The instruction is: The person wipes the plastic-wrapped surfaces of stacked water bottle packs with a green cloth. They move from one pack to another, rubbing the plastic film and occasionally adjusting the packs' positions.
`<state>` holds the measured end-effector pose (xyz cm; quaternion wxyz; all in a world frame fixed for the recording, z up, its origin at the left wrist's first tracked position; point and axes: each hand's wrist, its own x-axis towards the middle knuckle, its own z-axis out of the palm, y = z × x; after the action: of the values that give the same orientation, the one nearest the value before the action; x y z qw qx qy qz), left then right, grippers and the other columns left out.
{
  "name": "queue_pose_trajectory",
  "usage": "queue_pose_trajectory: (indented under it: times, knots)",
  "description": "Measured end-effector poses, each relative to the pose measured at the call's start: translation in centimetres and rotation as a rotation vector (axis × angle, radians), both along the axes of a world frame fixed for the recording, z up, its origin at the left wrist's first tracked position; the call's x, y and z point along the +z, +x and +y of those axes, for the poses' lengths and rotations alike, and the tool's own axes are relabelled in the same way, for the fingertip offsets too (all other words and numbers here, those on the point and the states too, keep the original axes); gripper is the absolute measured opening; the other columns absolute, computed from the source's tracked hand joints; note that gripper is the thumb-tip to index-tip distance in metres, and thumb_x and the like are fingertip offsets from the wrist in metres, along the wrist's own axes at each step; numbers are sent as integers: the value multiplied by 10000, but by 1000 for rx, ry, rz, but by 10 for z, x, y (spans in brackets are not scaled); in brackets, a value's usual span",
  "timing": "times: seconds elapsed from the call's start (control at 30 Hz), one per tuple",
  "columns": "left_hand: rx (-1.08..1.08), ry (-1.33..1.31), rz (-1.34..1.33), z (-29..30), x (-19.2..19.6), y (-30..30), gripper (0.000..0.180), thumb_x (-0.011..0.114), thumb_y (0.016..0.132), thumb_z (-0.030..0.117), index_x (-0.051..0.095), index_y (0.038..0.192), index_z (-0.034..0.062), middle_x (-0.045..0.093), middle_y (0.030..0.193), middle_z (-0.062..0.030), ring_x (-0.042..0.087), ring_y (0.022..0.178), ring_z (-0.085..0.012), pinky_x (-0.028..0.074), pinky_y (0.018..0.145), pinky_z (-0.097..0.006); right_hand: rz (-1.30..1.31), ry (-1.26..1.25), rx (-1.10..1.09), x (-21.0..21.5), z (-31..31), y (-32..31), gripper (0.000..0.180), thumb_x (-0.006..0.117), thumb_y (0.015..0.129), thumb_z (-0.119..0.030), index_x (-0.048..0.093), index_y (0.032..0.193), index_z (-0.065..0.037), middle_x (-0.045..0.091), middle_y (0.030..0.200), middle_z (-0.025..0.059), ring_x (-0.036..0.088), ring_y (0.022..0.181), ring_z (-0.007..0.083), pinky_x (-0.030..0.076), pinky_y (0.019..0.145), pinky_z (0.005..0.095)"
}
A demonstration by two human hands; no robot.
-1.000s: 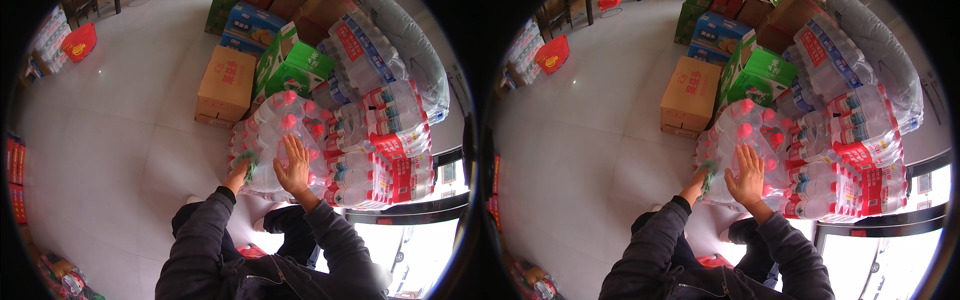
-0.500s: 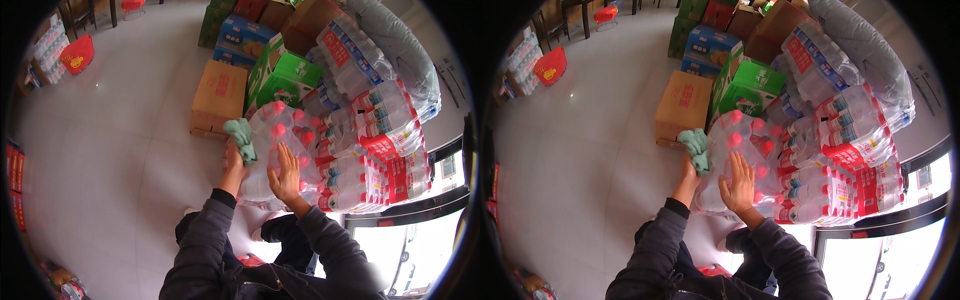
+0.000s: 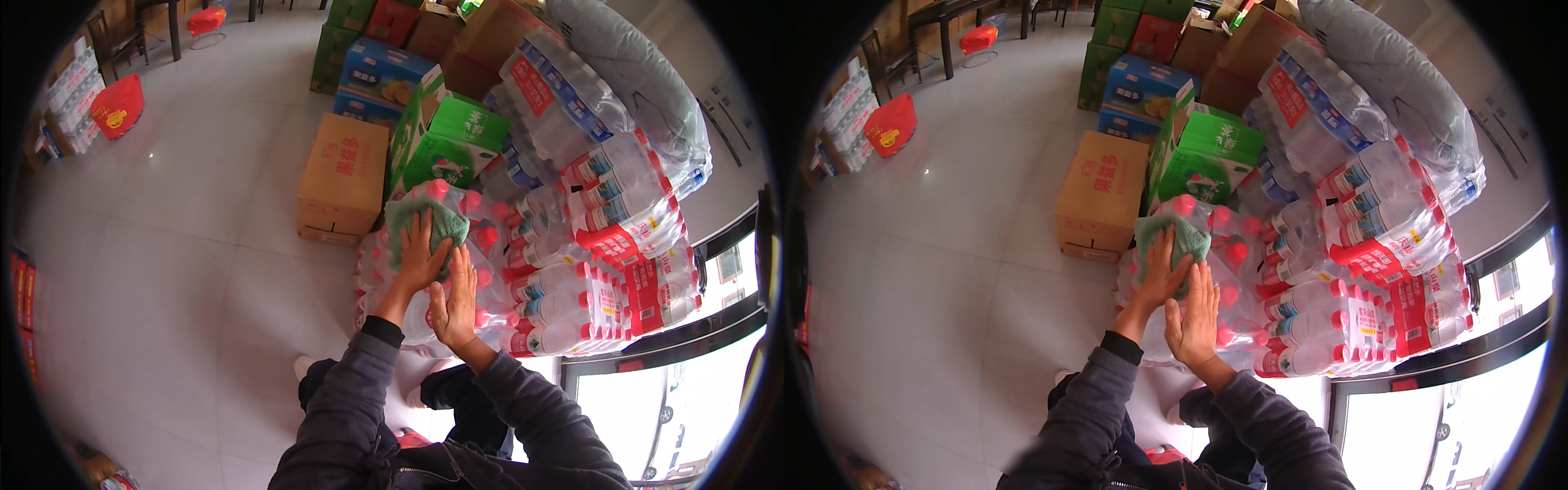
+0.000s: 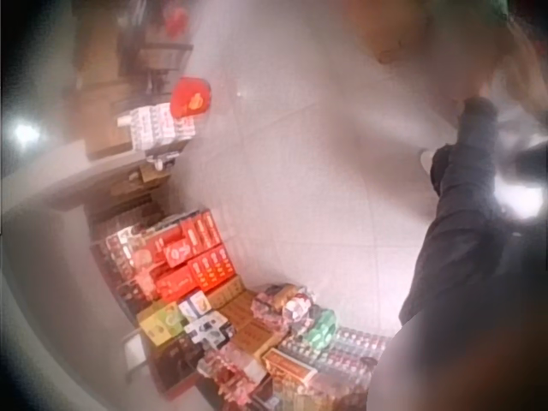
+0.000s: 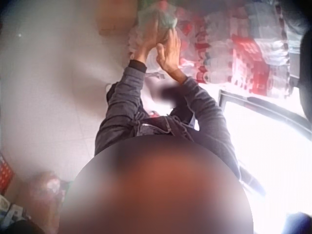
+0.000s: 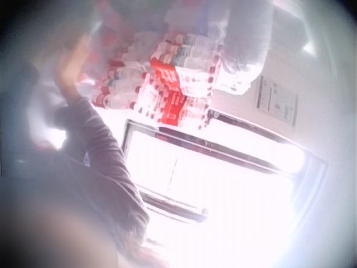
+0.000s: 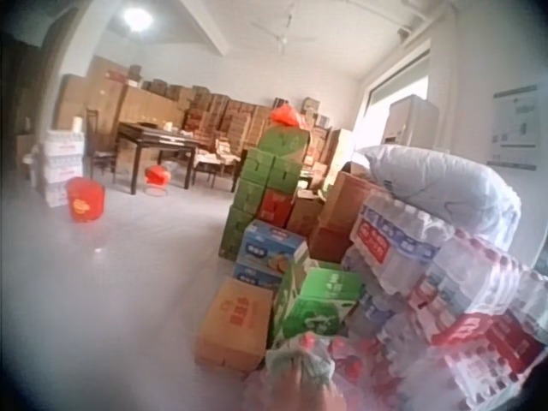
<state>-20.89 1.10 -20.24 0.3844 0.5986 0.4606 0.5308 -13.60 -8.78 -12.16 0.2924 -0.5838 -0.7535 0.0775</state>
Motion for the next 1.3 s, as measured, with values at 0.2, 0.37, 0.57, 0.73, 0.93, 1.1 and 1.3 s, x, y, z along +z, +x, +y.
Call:
queue_pose_trajectory:
  times: [0.2,0.37,0.57,0.73,0.93,1.1,1.3]
  knots:
    - [27,30,-82,0,-14,7,751,504,892,453,196,1463,74,206,1478,-249,131,1392,-394,54,1118,-511,-47,-14,-9,2,1,-3,693,465,926,-367,186,1443,0,211,1485,238,169,1399,376,113,1118,510]
    - [14,-77,-104,2,-25,3,709,464,924,450,200,1461,69,179,1484,-257,118,1395,-393,41,1124,-491,-63,-53,-12,4,1,-4,705,456,926,-396,196,1438,13,229,1482,232,176,1399,367,101,1121,502]
    - [5,-182,-208,-2,-37,2,679,434,947,430,194,1460,55,155,1492,-261,100,1398,-398,38,1126,-485,-57,-66,-4,7,1,-5,722,423,935,-444,204,1432,32,241,1478,238,190,1394,374,86,1123,493]
    - [14,-240,-289,-4,-48,3,674,420,958,416,180,1460,37,142,1500,-254,95,1398,-401,61,1130,-466,-60,-56,1,6,1,-5,714,427,936,-438,208,1433,26,244,1478,233,196,1393,373,89,1122,493]
    - [18,-319,-403,-8,-57,2,666,404,972,401,191,1442,-18,175,1499,-233,146,1398,-352,118,1130,-396,-100,-57,-20,6,3,-6,690,453,932,-410,235,1430,15,252,1482,215,176,1400,371,96,1118,500]
    - [-61,-427,-676,-5,-64,-2,675,389,975,430,185,1443,-11,212,1496,-174,202,1387,-282,173,1112,-352,-121,-78,-16,5,4,-5,679,514,894,-316,242,1427,3,246,1481,207,161,1400,378,104,1112,524]
    - [-140,-641,-811,-11,-88,-8,757,369,947,563,67,1502,146,98,1542,-22,106,1410,-186,169,1105,-321,-135,-87,1,7,5,-5,665,508,892,-314,259,1421,2,270,1471,203,181,1391,384,125,1106,521]
